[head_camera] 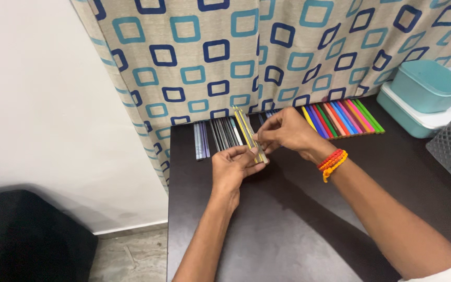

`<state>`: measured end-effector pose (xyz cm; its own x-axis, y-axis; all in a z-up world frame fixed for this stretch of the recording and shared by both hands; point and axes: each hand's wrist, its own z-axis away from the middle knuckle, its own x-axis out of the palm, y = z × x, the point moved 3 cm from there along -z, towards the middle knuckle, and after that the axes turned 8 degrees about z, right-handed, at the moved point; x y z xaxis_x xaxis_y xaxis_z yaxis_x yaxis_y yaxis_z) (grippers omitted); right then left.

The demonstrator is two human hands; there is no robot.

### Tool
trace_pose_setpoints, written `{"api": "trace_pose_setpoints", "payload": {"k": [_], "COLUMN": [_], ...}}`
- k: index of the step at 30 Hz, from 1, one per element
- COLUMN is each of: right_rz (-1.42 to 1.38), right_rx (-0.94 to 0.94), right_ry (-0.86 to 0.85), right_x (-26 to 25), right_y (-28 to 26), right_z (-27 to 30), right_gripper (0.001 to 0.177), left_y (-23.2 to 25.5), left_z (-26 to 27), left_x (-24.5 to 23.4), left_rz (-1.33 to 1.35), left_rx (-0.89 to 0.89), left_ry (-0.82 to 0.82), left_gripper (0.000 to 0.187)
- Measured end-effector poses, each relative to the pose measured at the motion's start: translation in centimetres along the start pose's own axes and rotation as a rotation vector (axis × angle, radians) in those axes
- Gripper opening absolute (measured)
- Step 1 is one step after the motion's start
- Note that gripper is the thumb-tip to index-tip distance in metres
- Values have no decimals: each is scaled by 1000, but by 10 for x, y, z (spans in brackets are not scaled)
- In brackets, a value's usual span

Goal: The person retrieves pens and highlighters from an open drawer and arranges them on the desk surface by color and type. The person places the items in neat rows along the desk edge.

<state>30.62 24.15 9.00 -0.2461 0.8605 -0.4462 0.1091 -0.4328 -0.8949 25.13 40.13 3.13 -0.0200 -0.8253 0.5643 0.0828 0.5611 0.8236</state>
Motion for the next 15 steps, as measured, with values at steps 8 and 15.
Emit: {"api": "trace_pose_setpoints", "payload": {"k": [8,15], "right_rz": [-30,14], "right_rx": [-54,-78], "right_ry": [-5,32], "right_x": [4,10], "right_y": [2,-2], "right_z": [-2,-4], "right_gripper": [14,14], "left_y": [-7,-2], "left_z": [-5,-7], "left_x": [-6,-9], "left_rz": [43,16], "left_rx": [-53,11], "left_ry": [-5,23], "left_gripper": [21,22]}}
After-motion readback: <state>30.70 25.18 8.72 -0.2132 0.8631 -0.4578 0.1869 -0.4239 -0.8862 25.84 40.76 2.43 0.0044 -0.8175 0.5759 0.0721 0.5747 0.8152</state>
